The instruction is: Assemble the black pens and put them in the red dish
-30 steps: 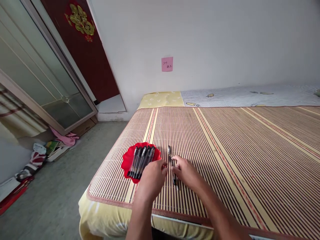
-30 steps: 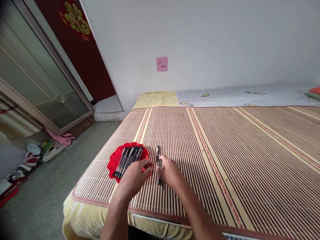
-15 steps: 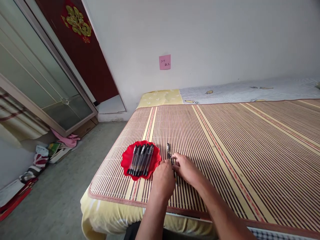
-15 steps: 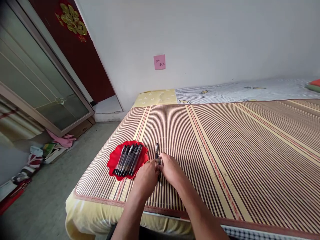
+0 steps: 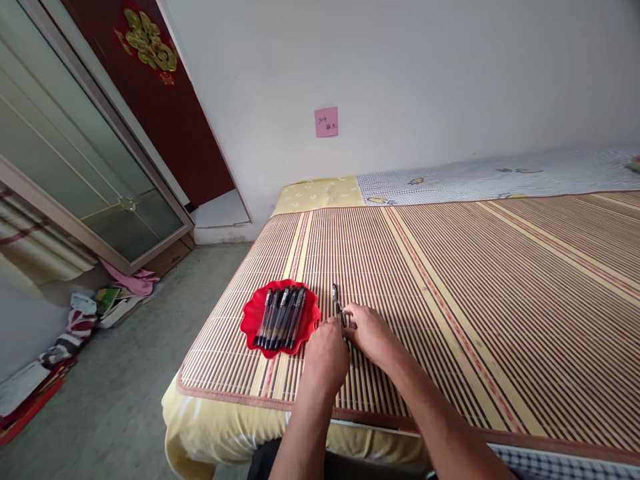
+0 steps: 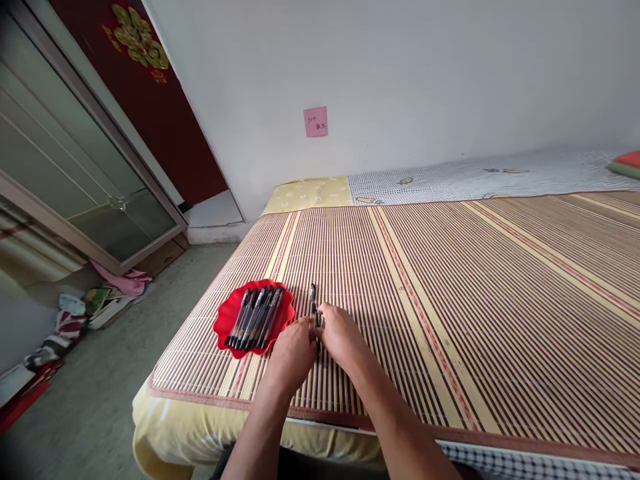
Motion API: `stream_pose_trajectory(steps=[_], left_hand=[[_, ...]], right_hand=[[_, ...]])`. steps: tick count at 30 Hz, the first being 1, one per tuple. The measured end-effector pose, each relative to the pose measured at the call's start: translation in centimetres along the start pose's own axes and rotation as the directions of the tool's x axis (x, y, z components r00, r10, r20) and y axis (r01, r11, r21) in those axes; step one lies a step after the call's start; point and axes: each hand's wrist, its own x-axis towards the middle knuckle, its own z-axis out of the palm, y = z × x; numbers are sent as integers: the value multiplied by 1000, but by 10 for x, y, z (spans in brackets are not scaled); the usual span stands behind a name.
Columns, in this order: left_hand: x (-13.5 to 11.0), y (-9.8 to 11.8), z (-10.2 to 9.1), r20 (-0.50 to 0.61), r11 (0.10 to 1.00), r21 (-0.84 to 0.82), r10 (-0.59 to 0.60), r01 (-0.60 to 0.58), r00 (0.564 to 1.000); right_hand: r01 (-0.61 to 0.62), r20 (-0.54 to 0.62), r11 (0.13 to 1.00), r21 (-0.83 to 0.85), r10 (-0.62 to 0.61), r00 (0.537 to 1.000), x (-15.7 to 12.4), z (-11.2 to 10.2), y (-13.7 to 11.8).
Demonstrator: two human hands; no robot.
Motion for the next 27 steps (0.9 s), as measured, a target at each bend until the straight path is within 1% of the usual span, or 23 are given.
stream_pose_trajectory(steps=[6, 11, 18, 22, 27], left_hand=[[-3, -1, -3, 1, 1000, 18, 6, -6, 1000], [-5, -2, -5, 4, 999, 34, -17, 17, 1000], [-4, -3, -3, -8, 1000, 14, -4, 4, 1000], [-3, -4, -2, -13, 1000, -1, 21, -21, 1000], [-2, -3, -3, -7, 1000, -17, 20, -20, 1000]], right_hand=[[-15, 4, 998, -54, 16, 1000, 0, 3, -8], [-34, -24, 997, -74, 32, 999, 0, 5, -12], [-53, -43, 998, -42, 52, 998, -1, 3, -14], [-44, -21, 999, -3, 44, 999, -1, 2, -12], [-26, 25, 999, 40, 25, 999, -1, 1, -11]])
